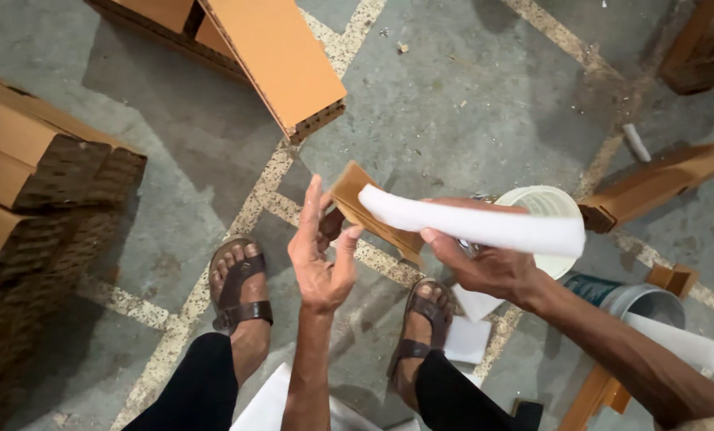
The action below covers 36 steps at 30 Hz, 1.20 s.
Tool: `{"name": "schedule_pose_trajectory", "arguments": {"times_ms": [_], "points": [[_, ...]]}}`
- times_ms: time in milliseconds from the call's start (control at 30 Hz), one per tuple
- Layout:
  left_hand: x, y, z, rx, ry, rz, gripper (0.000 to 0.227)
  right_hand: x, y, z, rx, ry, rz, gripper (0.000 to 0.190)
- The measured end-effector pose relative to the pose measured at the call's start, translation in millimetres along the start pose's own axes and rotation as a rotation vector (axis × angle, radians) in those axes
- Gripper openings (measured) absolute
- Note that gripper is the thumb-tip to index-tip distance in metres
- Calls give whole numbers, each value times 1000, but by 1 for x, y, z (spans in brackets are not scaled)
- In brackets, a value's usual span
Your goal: The person sits on a chair and repeatedly applies a white substance from a bucket onto thin wooden strips using a white foam applicator. They handle multiple strips one by one, coating their surfaces and edges before placing them aside.
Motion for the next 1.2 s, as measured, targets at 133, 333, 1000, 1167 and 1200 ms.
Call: {"name": "schedule_pose_trajectory", "arguments": {"times_ms": [133,333,1000,1167,1200], "points": [[1,3,-5,57,20,23,82,19,7,15,-61,-190,19,25],[-9,6,0,38,-38,-29,91,12,9,12,-202,-246,53,23],[-12,17,-6,57,67,3,96,13,-9,17,-275,-314,18,30],[-8,11,-7,87,87,-2,98,2,3,3,-317,-99,78,25],[-7,9,-6,74,83,3,99,0,1,5,-300,-98,63,23]]}}
Point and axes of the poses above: each hand's wrist, its own x-axis towards the middle knuckle, its own y-axis out of the palm, z = x × y, the point moved 2 cm from there along x, towards the middle knuckle, and after that the axes turned 2 degrees about -z, right-handed, at the moved point
